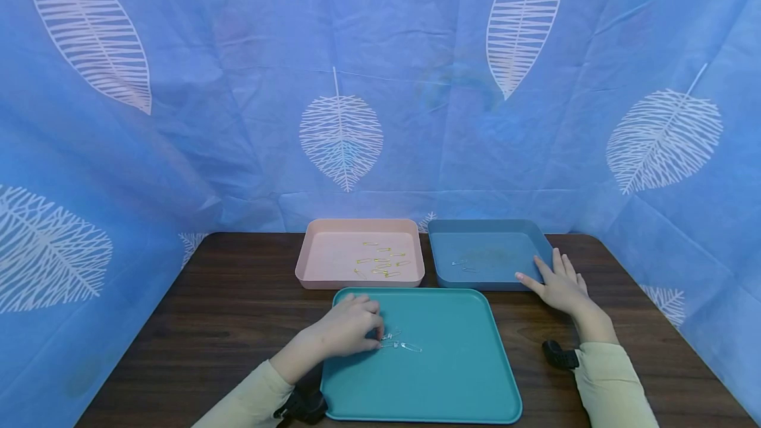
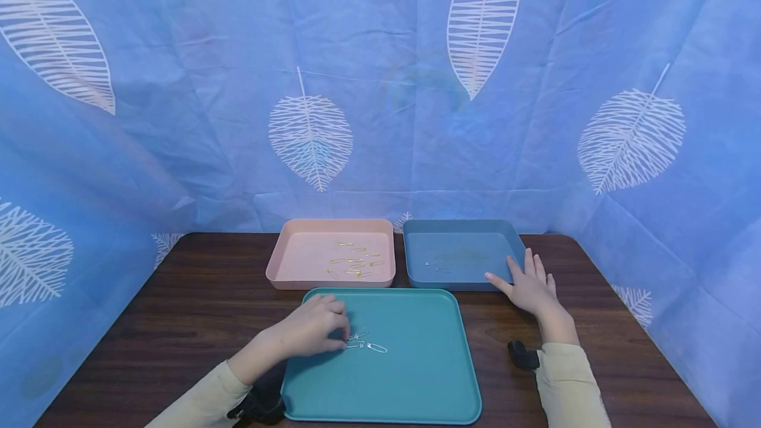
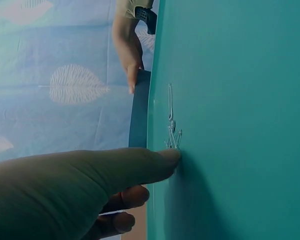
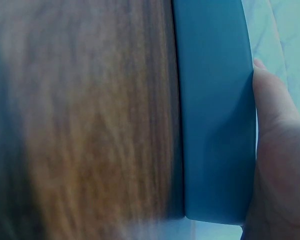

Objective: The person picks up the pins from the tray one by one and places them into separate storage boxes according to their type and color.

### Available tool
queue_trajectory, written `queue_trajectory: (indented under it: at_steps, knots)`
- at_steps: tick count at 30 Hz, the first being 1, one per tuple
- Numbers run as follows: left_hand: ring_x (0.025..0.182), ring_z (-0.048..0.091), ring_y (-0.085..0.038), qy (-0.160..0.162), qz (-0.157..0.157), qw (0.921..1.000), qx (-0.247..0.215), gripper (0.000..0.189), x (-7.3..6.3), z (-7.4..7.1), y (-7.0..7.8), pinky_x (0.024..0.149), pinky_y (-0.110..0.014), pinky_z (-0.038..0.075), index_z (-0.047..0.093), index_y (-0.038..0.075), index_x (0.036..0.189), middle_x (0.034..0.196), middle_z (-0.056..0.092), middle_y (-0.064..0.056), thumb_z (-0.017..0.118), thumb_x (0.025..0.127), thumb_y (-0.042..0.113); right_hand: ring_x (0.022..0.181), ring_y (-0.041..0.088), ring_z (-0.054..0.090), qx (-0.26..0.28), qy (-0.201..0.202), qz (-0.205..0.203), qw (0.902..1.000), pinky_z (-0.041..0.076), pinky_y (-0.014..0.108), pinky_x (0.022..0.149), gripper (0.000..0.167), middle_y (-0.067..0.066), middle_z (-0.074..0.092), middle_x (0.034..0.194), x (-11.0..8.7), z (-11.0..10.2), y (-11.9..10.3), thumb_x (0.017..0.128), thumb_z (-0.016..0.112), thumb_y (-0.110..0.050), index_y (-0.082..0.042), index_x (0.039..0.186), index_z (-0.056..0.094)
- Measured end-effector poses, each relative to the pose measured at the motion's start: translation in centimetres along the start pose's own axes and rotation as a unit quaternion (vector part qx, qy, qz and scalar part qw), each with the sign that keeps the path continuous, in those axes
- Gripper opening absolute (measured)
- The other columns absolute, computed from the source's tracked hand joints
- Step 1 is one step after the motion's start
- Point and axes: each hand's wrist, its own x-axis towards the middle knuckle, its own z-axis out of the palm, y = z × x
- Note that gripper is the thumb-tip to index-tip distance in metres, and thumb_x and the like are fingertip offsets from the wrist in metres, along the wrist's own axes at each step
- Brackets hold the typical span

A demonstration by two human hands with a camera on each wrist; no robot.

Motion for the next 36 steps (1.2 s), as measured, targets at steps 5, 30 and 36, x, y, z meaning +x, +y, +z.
queue_trajectory:
  at_steps: [5,30,36]
  knots:
    - [0.075,0.042,-0.005,-0.002,-0.001,1.0,-0.004,0.01,0.0,0.0,0.2,0.065,-0.02,0.029,0.072,0.028,0.079,0.082,0.058,0.013,0.076,0.084,0.036,0.142,0.059,-0.01,0.0,0.002,0.0,1.0,-0.002,0.078,0.106,0.097,0.038,-0.014,0.155,0.0,-0.1,-0.1,0.093,0.046,-0.066,0.007,0.152,0.019]
    - [0.074,0.042,-0.004,-0.009,-0.012,0.9999,-0.006,0.011,0.1,-0.1,1.0,0.065,-0.02,0.029,0.069,0.028,0.076,0.08,0.057,0.014,0.075,0.084,0.032,0.141,0.059,-0.01,0.001,0.001,-0.002,1.0,-0.001,0.078,0.105,0.097,0.038,-0.012,0.155,0.0,-0.1,-0.1,0.093,0.046,-0.065,0.007,0.152,0.019]
    - [0.074,0.043,-0.004,-0.014,-0.017,0.9997,-0.012,0.012,0.2,-0.2,1.1,0.066,-0.021,0.03,0.067,0.027,0.075,0.078,0.056,0.014,0.075,0.084,0.03,0.141,0.059,-0.01,0.003,0.001,-0.001,1.0,-0.002,0.078,0.106,0.097,0.038,-0.013,0.155,-0.1,-0.1,-0.1,0.093,0.046,-0.065,0.007,0.152,0.019]
